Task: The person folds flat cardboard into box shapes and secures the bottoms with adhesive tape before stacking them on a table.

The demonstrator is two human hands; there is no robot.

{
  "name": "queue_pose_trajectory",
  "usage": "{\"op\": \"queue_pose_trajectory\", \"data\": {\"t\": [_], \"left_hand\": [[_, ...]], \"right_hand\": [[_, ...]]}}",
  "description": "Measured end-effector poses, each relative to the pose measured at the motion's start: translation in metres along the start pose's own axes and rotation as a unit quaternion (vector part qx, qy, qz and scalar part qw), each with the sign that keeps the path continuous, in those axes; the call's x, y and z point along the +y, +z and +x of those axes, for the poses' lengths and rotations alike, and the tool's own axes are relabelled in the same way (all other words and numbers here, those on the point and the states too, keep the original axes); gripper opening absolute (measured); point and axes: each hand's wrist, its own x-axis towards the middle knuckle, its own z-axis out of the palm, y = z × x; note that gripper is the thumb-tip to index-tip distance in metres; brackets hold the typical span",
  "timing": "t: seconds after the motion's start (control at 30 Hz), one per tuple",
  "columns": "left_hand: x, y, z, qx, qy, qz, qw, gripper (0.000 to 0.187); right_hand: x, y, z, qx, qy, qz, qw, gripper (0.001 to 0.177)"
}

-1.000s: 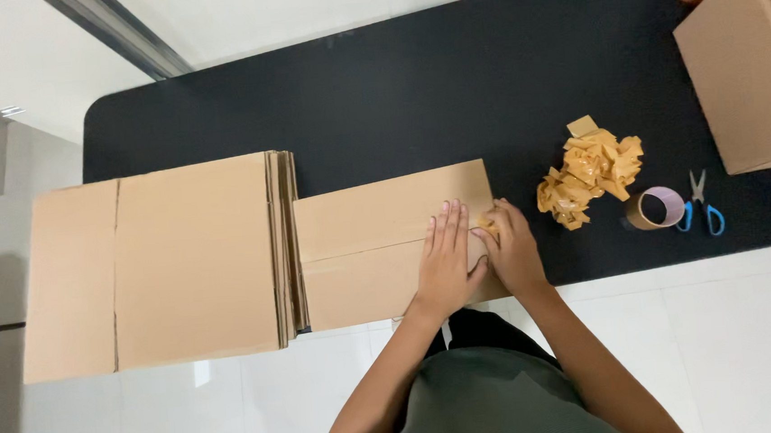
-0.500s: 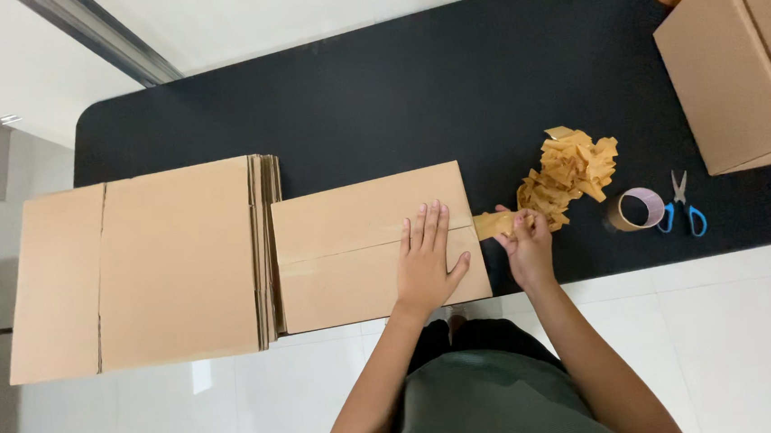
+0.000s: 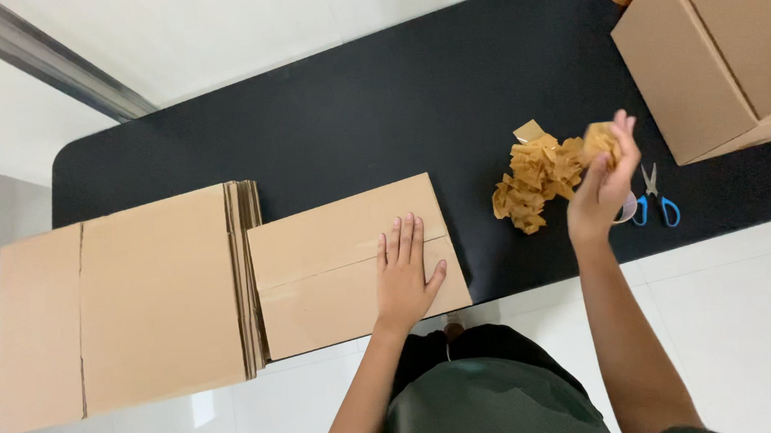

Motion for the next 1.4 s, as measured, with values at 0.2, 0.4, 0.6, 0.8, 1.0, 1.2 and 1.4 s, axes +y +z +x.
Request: {"op": "queue_pose_trajectory", "data": {"t": [0.2, 0.4, 0.6, 0.8, 1.0, 1.2, 1.4], "left_hand": [[-0.002, 0.000, 0.000, -0.009, 0.003, -0.002, 1.000, 0.069], [-0.001, 0.001, -0.001, 0.004, 0.005, -0.011, 1.000, 0.067], [-0.010, 0.010, -0.010, 0.145, 0.008, -0.177, 0.974, 0.046], [-0.045, -0.036, -0.043, 0.355, -0.114, -0.184, 0.910, 0.035], [-0.120, -0.057, -0.109, 0.417, -0.269, -0.163, 0.853, 0.033], [-0.174, -0.060, -0.132, 0.310, -0.279, -0.312, 0.854, 0.030], [-0.220, -0.063, -0.131, 0.208, -0.166, -0.376, 0.888, 0.013]], "right_hand": [[0.146, 0.038, -0.048, -0.142, 0.058, -0.485, 0.861, 0.051], [0.119, 0.022, -0.041, -0.034, 0.068, -0.311, 0.947, 0.070], [0.157, 0.011, -0.046, -0.071, -0.019, -0.370, 0.926, 0.015], [0.084, 0.003, -0.039, -0.016, -0.148, -0.315, 0.937, 0.028], [-0.028, 0.010, -0.065, -0.054, -0.071, -0.132, 0.987, 0.017], [-0.106, 0.048, -0.124, -0.180, 0.279, 0.094, 0.938, 0.055], [-0.118, 0.060, -0.143, -0.129, 0.285, 0.006, 0.950, 0.048]]}}
